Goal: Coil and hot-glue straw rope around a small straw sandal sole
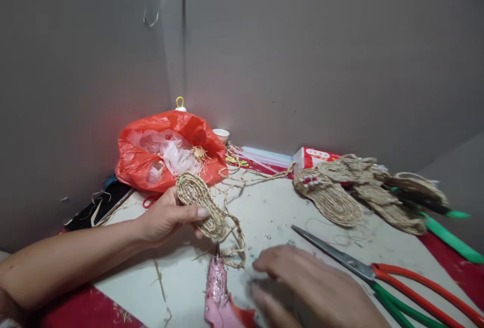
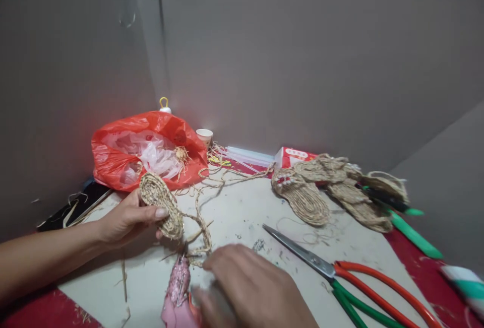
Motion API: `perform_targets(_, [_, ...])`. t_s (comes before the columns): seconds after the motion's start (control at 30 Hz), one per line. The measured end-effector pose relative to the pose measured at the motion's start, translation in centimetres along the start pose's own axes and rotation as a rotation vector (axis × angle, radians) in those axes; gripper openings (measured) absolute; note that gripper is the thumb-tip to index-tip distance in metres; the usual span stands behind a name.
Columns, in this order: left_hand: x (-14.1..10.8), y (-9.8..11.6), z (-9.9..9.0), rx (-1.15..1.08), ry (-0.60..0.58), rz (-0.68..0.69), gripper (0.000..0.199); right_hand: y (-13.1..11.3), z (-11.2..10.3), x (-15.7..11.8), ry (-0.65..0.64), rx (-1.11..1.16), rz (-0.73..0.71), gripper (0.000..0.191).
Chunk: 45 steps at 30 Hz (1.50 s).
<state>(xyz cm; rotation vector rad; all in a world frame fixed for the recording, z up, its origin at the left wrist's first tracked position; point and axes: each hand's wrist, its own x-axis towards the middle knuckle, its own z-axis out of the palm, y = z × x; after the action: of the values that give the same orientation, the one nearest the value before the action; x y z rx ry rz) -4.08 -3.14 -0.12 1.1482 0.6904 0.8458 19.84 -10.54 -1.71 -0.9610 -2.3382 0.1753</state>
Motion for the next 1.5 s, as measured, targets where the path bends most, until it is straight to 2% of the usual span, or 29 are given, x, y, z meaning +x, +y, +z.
perform_targets(0.03, [-0.2, 0.1, 0.3, 0.013, -0.022, 0.01, 0.02, -0.1, -0.2, 0.2, 0.123, 0.027, 0.047, 0.017])
perform_targets(0.1, [-0.7, 0.2, 1.0, 0.039, -0.069, 0.018, 0.019, -0.1, 0.1, 0.6, 0.254, 0.08, 0.123, 0.03])
perform_targets(0.17, [-1.0, 0.5, 1.7, 0.079, -0.103, 0.021, 0.017, -0.2, 0.8, 0.8, 0.254, 0.188, 0.202, 0.034])
perform_targets(0.23, [-1.3, 0.9, 2.4, 0.133, -0.112, 0.025, 0.015, -0.3, 1.3, 0.9, 0.269, 0.322, 0.253, 0.028])
perform_targets(0.33, [-1.3, 1.5, 3.4, 0.191, -0.107, 0.043, 0.012, -0.6, 1.1, 0.9, 0.394, 0.403, 0.199, 0.018])
perform_targets(0.43, [-1.1, 1.8, 4.1, 0.201, -0.108, 0.074, 0.01, -0.6, 0.1, 0.8, 0.474, 0.302, 0.027, 0.031])
perform_targets(0.5, [-1.0, 1.6, 4.3, 0.151, -0.09, 0.074, 0.011, -0.4, -0.6, 0.7, 0.453, 0.187, -0.081, 0.042])
perform_targets(0.57, [-0.8, 1.3, 4.4, 0.086, -0.067, 0.045, 0.023, -0.1, -1.1, 0.5, 0.398, 0.084, -0.147, 0.045])
perform_targets(0.67, [-0.7, 0.8, 4.3, 0.025, -0.056, -0.018, 0.034, 0.3, -1.3, 0.3, 0.355, -0.078, -0.207, 0.038])
perform_targets(0.9, [-0.4, 0.4, 4.0, -0.056, -0.066, -0.108, 0.035, 0.6, -0.8, 0.2, 0.342, -0.304, -0.279, 0.026])
perform_targets(1.17, [0.2, 0.4, 4.5, -0.131, -0.109, -0.191, 0.032, 0.3, -0.8, 0.3, 0.339, -0.262, -0.268, 0.024])
perform_targets(1.37, [0.1, 0.4, 4.3, -0.056, -0.188, -0.164, 0.024, -0.2, -1.0, 0.5, 0.331, -0.257, -0.249, 0.022])
perform_targets(1.5, [0.0, 0.4, 4.4, -0.032, -0.182, -0.139, 0.019, -0.4, -0.8, 0.2, 0.369, -0.15, -0.258, 0.03])
